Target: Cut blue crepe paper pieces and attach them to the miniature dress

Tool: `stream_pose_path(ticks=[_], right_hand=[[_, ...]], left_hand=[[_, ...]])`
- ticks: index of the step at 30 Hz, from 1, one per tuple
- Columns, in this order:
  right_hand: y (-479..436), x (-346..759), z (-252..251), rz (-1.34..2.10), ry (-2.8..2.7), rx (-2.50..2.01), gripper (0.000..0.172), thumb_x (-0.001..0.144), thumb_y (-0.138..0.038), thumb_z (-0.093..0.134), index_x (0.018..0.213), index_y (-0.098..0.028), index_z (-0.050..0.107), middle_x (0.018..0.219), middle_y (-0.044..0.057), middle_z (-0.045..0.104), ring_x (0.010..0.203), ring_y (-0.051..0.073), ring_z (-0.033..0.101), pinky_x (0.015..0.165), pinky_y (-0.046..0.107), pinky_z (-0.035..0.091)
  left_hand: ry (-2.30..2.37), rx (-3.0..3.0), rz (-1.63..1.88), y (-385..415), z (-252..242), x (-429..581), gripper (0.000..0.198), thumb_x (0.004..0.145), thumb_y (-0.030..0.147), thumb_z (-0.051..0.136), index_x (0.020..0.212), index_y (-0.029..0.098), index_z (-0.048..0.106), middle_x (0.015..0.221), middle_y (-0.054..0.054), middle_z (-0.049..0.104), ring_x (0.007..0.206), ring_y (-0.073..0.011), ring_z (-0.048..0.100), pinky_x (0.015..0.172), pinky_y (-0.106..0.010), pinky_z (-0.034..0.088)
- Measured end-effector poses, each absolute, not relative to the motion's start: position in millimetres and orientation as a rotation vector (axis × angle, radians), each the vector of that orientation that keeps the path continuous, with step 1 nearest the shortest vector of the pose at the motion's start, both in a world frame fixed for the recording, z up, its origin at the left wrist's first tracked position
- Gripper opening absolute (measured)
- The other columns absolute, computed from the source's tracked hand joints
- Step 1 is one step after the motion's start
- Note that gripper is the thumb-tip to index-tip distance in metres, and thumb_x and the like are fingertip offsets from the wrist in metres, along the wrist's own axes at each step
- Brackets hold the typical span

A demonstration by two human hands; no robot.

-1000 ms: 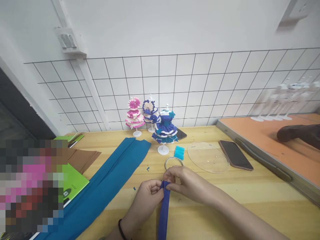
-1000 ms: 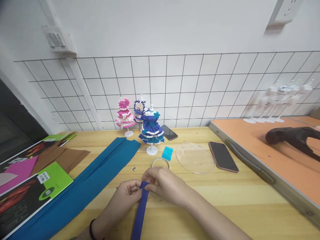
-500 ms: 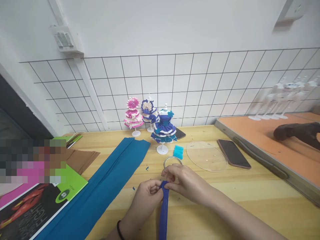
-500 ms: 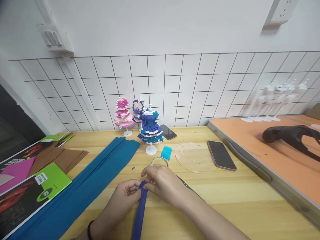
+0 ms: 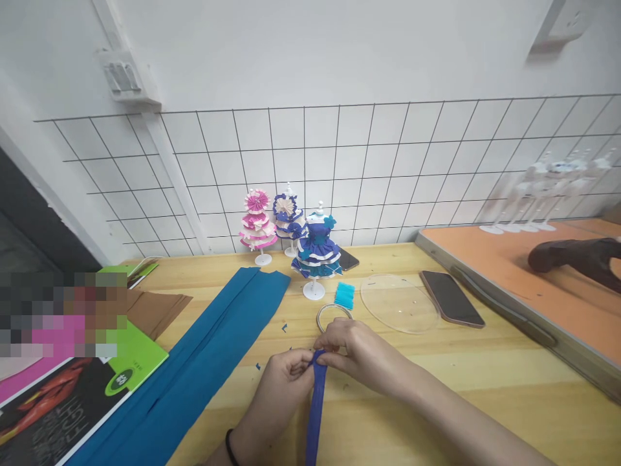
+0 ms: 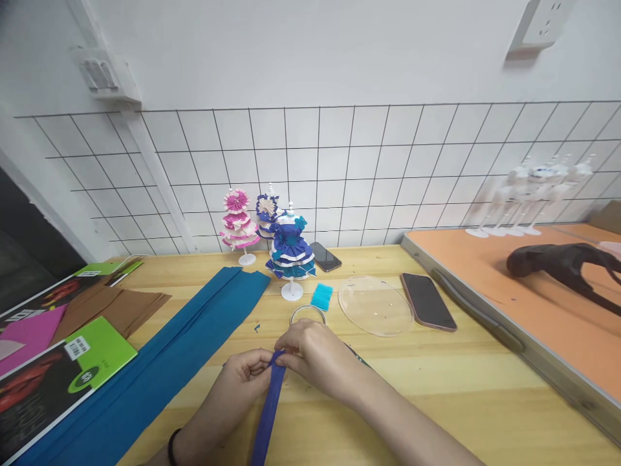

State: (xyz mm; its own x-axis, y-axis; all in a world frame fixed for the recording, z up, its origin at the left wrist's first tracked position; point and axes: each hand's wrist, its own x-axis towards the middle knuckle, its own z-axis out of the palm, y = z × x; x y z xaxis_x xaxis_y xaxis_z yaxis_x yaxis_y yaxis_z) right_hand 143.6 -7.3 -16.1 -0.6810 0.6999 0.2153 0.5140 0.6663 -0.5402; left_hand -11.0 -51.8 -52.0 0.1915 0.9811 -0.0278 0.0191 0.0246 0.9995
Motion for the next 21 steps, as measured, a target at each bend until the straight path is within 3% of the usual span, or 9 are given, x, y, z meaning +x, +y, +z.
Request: stream_pose_path(ticks=[18,21], right_hand=[[-8.2,146.7,-13.3,0.638,-2.461,-0.96,0.006,0.076,-0.023,0.058,0.074,-0.018,0.061,0.077,0.002,0.057,0.075,0.015,0.053,0.064,0.023,0.04],[-7.9,148.1,-10.5,0.673,-2.454,-1.016,0.005,0.076,-0.021,0.058,0.073,-0.018,0.061,0.072,0.001,0.057,0.069,0.014,0.053,0.059,0.021,0.039]], left_hand=[[1.104,1.329,1.007,-50.9,-53.0,-9.9,0.018,0.071,0.019,0.053,0.08,0.016,0.068,0.069,-0.001,0.066,0.067,-0.0153,0.056,0.061,-0.022,0.041],[1.051,1.289,1.005,-51.9,-51.1,-8.2,0.019,0.072,0.02,0.054,0.084,0.016,0.067,0.073,-0.003,0.067,0.07,-0.0159,0.057,0.064,-0.024,0.042]])
